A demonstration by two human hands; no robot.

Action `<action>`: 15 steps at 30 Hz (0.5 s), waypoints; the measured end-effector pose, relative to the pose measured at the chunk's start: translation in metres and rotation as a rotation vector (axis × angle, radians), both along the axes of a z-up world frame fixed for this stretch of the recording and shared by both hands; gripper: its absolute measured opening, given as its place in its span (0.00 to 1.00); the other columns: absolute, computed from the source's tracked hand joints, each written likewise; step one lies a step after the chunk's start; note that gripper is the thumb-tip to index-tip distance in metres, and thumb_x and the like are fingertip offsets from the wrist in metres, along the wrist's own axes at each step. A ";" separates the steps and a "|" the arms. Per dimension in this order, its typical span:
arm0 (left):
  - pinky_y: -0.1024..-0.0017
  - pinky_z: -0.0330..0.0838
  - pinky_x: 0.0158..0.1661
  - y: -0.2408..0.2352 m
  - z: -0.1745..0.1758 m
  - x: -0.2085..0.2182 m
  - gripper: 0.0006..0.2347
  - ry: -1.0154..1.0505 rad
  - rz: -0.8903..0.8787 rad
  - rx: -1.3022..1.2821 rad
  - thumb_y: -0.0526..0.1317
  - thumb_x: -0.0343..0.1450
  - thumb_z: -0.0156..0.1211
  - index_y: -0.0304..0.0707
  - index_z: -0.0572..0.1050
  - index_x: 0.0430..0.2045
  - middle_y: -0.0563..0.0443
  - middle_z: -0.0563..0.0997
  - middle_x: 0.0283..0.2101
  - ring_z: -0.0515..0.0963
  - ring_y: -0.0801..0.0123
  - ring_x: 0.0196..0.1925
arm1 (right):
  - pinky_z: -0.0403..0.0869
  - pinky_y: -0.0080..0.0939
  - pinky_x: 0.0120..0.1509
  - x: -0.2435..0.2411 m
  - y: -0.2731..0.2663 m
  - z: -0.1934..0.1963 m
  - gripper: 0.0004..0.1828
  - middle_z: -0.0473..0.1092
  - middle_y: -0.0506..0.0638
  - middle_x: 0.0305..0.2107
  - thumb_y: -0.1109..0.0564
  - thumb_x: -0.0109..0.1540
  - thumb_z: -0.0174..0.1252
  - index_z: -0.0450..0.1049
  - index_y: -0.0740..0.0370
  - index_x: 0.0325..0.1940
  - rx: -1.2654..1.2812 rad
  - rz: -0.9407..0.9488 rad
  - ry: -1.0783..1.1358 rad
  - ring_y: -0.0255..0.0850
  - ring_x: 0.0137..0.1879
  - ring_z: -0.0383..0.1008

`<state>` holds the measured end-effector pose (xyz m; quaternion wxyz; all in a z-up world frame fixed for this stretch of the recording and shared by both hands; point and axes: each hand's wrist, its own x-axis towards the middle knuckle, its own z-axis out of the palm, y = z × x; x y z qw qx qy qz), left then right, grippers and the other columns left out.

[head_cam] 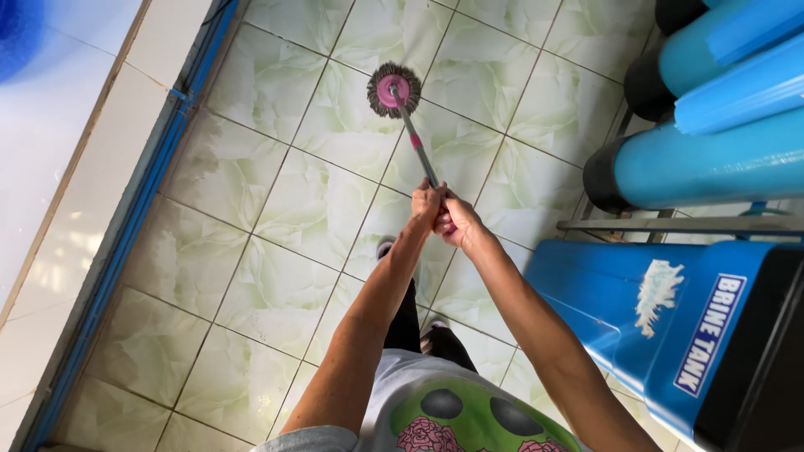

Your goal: Mop the tiled floor around water filtration equipment.

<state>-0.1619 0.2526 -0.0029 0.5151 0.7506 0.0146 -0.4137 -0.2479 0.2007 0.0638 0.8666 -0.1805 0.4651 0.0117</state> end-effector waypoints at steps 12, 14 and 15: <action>0.67 0.59 0.13 0.080 0.038 -0.014 0.28 0.338 0.214 -0.144 0.42 0.71 0.61 0.44 0.62 0.68 0.49 0.73 0.19 0.63 0.71 0.13 | 0.50 0.26 0.17 -0.006 0.079 0.051 0.07 0.54 0.36 0.17 0.45 0.71 0.48 0.65 0.39 0.38 -0.047 0.066 0.033 0.25 0.16 0.49; 0.67 0.58 0.12 0.110 0.088 -0.041 0.25 0.403 0.234 -0.127 0.43 0.71 0.60 0.45 0.63 0.65 0.50 0.70 0.17 0.61 0.72 0.12 | 0.51 0.26 0.17 -0.037 0.102 0.052 0.06 0.54 0.36 0.17 0.48 0.71 0.48 0.65 0.39 0.38 -0.015 0.067 0.015 0.25 0.17 0.50; 0.68 0.57 0.10 0.121 0.113 -0.052 0.22 0.466 0.250 -0.113 0.44 0.72 0.59 0.46 0.65 0.62 0.52 0.67 0.16 0.60 0.72 0.11 | 0.51 0.26 0.18 -0.050 0.109 0.053 0.07 0.55 0.36 0.18 0.52 0.71 0.49 0.65 0.39 0.39 0.013 0.065 -0.005 0.25 0.17 0.51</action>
